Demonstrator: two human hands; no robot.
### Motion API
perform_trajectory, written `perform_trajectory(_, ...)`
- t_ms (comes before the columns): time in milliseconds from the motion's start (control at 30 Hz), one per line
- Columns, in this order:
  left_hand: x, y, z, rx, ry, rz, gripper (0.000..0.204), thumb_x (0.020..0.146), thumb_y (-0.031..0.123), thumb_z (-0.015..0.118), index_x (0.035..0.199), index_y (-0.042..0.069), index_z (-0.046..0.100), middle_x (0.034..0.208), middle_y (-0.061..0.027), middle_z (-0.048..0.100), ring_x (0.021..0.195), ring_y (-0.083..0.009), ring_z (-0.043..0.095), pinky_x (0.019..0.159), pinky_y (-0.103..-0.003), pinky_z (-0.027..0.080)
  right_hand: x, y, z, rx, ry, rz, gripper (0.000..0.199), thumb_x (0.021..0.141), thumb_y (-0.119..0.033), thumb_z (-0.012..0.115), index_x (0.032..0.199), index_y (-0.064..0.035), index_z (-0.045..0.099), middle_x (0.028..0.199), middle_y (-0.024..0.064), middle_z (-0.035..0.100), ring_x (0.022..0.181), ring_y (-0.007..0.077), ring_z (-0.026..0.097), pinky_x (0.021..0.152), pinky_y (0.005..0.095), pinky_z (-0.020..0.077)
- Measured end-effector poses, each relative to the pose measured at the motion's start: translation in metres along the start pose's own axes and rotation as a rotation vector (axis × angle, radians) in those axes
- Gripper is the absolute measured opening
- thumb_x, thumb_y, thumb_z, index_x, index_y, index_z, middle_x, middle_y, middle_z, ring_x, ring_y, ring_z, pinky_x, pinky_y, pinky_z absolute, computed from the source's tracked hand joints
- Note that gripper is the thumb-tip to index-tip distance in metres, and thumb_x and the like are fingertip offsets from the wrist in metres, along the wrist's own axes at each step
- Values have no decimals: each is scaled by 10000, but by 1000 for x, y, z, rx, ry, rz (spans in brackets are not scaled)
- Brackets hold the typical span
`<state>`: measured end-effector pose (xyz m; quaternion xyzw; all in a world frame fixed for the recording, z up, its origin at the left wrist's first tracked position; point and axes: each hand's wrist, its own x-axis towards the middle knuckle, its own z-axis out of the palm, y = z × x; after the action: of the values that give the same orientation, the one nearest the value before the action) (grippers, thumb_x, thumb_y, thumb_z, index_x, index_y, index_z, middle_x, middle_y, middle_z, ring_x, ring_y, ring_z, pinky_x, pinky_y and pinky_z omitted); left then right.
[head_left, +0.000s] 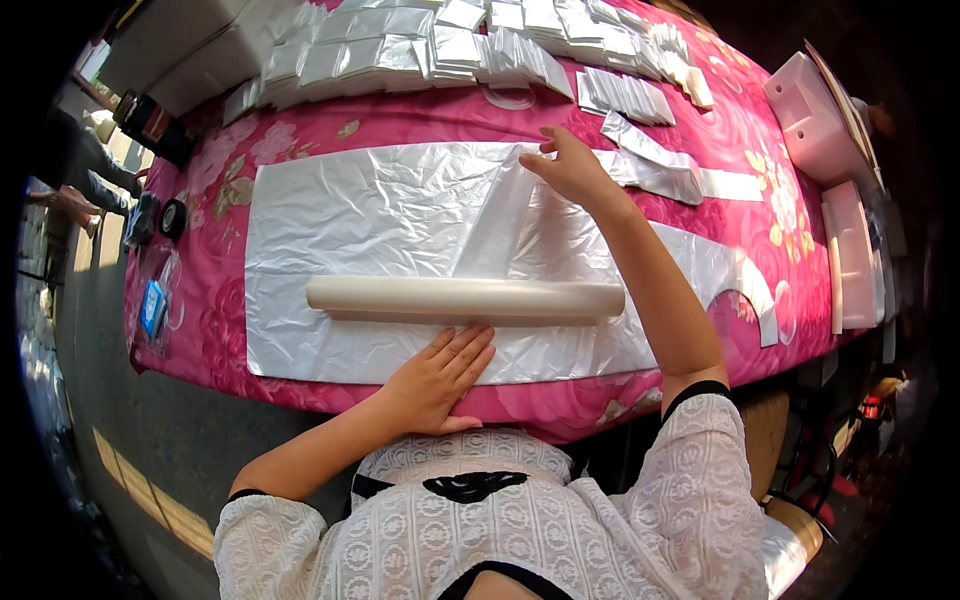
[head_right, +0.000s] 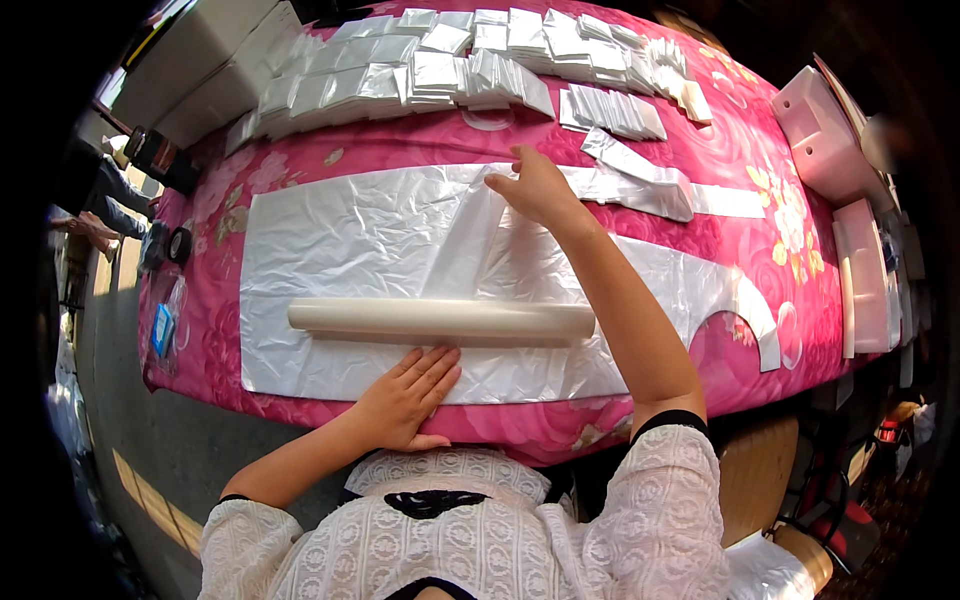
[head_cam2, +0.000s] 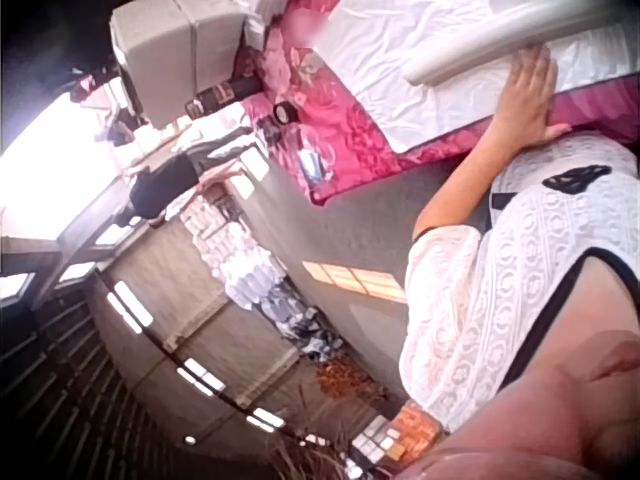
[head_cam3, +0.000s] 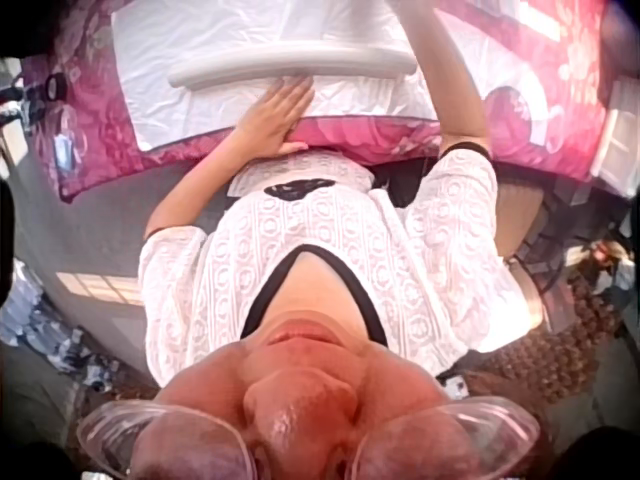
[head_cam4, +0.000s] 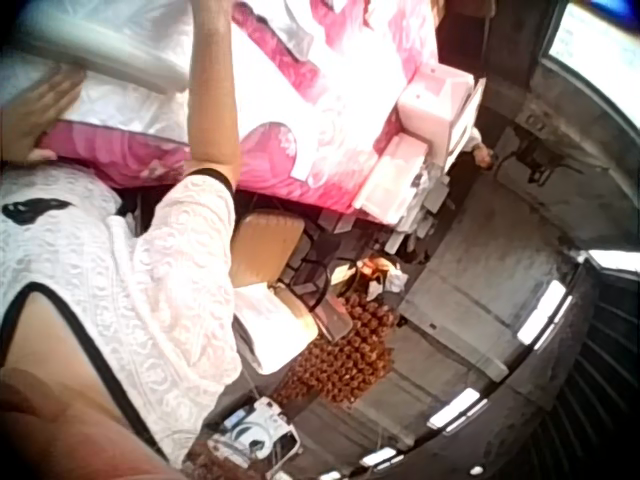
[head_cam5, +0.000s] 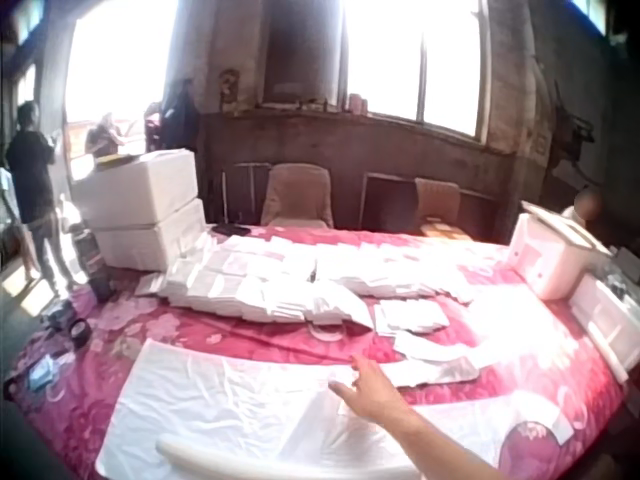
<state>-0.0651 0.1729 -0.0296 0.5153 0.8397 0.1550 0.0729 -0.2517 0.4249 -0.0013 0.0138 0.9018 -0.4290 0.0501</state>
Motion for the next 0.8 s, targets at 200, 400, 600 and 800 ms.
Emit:
perform_trajectory(200, -1, 12, 7, 69, 17, -8, 868, 781, 626, 429, 1276, -83, 366, 1377, -243, 320, 1304, -348, 285, 1071, -452, 196, -135, -23, 27, -347, -73, -434, 573, 804, -264, 628, 1282, -25, 421, 1238, 211, 454, 1150, 329, 431, 950, 402, 370)
perform_trajectory(400, -4, 17, 5, 74, -5, -39, 858, 793, 616, 413, 1290, -80, 349, 1398, -240, 288, 1322, -338, 254, 1083, -446, 164, -149, 16, 15, -461, 119, -474, 452, 749, -171, 651, 1181, -94, 545, 970, 79, 593, 892, 262, 554, 808, 385, 421)
perform_trajectory(600, -5, 9, -1, -117, 17, 21, 852, 781, 560, 489, 1341, -51, 291, 1433, -209, 240, 1345, -317, 212, 1093, -429, 153, -131, 73, -72, -647, 447, 172, 409, 849, -214, 566, 1223, -60, 503, 962, 132, 596, 877, 301, 566, 748, 402, 451)
perform_trajectory(800, -4, 5, 0, -38, 9, -26, 842, 750, 488, 572, 1338, -48, 295, 1429, -203, 250, 1342, -313, 217, 1090, -430, 166, -176, 41, -48, -462, 337, -227, 408, 815, -190, 605, 1197, -66, 532, 975, 127, 598, 888, 291, 558, 766, 380, 446)
